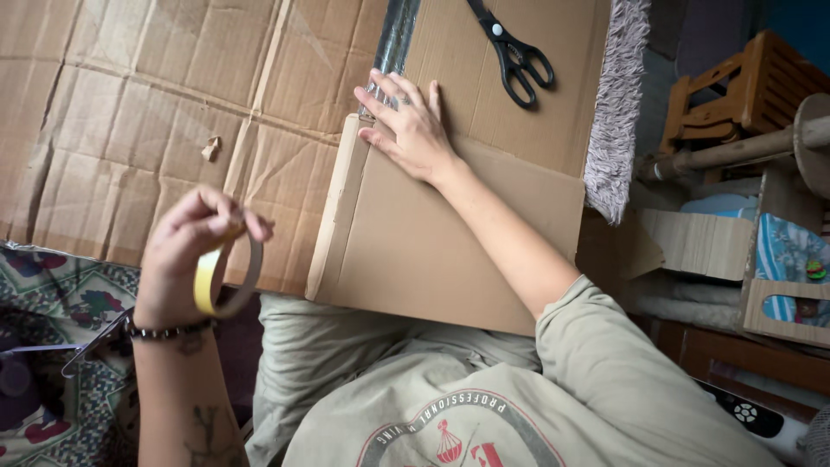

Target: The person cuts a cardboard box with scissors, removes a piece of tape, folds the flaps, and secures the box with adhesive tape. The person works on the box while sitting on the floor.

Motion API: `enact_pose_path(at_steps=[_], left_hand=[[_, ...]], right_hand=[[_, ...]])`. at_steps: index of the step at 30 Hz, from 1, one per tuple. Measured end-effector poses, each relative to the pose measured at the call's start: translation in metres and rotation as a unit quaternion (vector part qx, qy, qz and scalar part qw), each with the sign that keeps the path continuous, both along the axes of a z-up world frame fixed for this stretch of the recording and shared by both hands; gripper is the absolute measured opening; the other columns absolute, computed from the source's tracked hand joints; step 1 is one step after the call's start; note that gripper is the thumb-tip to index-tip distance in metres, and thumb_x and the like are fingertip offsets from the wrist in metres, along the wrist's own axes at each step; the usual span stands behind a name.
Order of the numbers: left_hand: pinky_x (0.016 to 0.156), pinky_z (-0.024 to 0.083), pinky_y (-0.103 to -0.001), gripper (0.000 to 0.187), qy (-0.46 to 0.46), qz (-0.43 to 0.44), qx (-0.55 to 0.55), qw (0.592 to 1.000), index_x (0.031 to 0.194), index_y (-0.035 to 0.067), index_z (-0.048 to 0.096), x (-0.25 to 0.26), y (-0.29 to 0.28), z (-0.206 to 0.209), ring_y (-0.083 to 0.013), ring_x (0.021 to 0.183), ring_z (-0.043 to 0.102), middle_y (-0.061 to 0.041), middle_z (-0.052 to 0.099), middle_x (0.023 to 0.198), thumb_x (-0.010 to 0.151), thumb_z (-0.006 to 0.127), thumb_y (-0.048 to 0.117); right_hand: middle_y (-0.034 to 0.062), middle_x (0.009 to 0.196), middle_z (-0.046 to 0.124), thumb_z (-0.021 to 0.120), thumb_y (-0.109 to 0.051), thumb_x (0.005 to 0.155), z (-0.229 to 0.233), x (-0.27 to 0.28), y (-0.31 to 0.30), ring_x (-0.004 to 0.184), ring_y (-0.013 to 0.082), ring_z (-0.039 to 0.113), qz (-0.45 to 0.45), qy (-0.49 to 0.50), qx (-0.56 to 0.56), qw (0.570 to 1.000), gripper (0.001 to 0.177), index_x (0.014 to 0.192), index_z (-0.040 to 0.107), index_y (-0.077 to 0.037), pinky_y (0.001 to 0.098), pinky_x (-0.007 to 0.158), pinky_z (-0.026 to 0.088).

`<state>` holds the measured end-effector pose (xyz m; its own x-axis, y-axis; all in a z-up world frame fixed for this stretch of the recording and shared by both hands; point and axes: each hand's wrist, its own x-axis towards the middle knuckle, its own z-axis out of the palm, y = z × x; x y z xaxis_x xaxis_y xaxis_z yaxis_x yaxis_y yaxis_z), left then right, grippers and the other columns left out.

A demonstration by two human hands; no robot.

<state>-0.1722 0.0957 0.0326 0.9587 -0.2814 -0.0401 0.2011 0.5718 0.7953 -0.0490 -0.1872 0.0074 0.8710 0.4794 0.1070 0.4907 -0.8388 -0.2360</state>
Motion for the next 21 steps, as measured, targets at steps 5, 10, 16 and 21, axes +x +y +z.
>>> enact_pose_path(at_steps=[5,10,16,21], left_hand=[[0.096,0.04,-0.041,0.008,0.036,0.003,-0.032,0.999,0.091,0.003,0.049,-0.016,-0.004,-0.013,-0.0228,0.09,0.056,-0.014,0.058,0.085,0.088,0.041,0.004],[0.083,0.036,-0.031,0.005,0.061,0.019,0.026,0.998,0.091,0.003,0.049,-0.018,-0.025,-0.006,-0.0182,0.087,0.05,-0.015,0.06,0.093,0.091,0.044,0.005],[0.084,0.043,-0.034,0.004,0.073,-0.038,0.02,0.996,0.084,0.003,0.048,-0.04,-0.058,0.008,-0.0222,0.089,0.057,-0.016,0.06,0.086,0.086,0.045,0.005],[0.094,0.042,-0.034,0.004,0.078,0.086,0.037,0.993,0.086,0.005,0.051,-0.091,-0.068,0.016,-0.0203,0.099,0.055,-0.014,0.056,0.107,0.085,0.048,0.007]], right_hand=[[0.0067,0.142,0.021,0.055,-0.049,0.081,0.005,0.003,0.005,0.129,0.0287,0.022,-0.016,0.047,-0.058,0.997,0.058,0.133,0.033,-0.034,0.0733,0.092,0.009],[0.0085,0.142,0.015,0.053,-0.049,0.083,0.01,0.005,0.013,0.129,0.0282,0.019,-0.028,0.068,-0.118,0.99,0.057,0.133,0.029,-0.039,0.0742,0.092,0.006],[0.0142,0.139,0.022,0.057,-0.042,0.084,0.011,-0.017,-0.001,0.126,0.0343,0.024,-0.036,-0.094,-0.006,0.995,0.058,0.133,0.032,-0.025,0.0702,0.091,0.012],[0.0052,0.112,0.059,0.054,-0.024,0.092,0.048,-0.12,-0.031,0.105,0.0181,0.056,-0.066,0.097,0.319,0.941,0.026,0.114,0.056,-0.01,0.033,0.093,0.047]])
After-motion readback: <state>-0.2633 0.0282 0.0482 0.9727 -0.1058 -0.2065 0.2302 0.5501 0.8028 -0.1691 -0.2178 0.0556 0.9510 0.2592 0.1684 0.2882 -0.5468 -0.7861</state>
